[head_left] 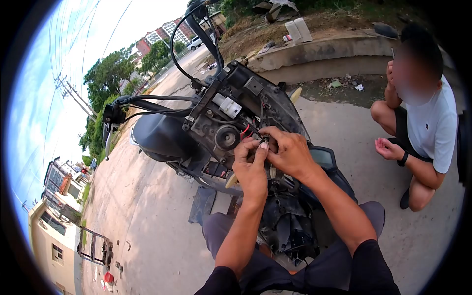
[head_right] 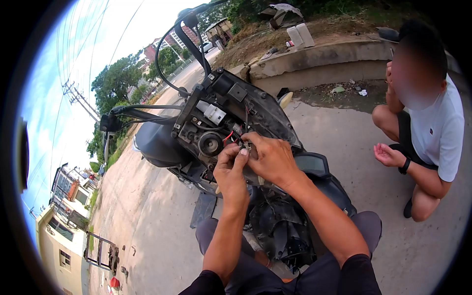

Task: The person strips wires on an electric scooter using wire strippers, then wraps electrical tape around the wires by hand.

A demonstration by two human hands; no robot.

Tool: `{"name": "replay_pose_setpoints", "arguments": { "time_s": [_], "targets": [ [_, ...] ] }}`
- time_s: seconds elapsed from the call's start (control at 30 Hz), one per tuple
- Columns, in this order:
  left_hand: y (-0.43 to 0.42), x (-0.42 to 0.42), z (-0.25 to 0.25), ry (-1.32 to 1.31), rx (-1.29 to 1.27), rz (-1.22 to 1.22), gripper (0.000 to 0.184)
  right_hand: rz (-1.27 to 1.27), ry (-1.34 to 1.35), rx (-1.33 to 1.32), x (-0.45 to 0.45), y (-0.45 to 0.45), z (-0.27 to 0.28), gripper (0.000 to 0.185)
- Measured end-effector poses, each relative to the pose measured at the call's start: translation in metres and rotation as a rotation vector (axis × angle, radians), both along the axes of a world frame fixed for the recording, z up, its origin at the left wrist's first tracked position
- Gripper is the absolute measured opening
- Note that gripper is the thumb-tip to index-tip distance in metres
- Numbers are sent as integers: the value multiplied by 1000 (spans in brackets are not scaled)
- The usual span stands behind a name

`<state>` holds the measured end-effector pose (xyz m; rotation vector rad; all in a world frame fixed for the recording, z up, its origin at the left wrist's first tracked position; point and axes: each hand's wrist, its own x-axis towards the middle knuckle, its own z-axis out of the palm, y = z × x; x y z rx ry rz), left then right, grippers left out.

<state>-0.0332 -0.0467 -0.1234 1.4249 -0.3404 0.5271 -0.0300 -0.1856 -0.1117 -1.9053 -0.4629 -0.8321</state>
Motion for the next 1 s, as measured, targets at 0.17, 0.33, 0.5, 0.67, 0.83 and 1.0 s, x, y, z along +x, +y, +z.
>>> {"name": "replay_pose_setpoints", "arguments": {
  "time_s": [0.17, 0.33, 0.5, 0.67, 0.83, 1.0],
  "targets": [
    [-7, -1, 7, -12, -27, -61, 19, -147, -244, -54, 7, 2, -9, 19],
    [-5, 2, 8, -50, -16, -146, 18, -114, -241, -33, 5, 1, -4, 13],
    [2, 4, 9, 77, 35, -104, 20, -19, -106, 121, 4, -8, 4, 16],
    [1, 11, 14, 120, 179, 30, 31, 14, 2, 175, 3, -10, 5, 21],
    [10, 20, 19, 117, 236, 31, 34, 4, 101, 204, 14, -12, -4, 25],
    [-2, 21, 14, 126, 137, 67, 32, -52, 176, 239, 20, -7, -10, 25]
  ]
}}
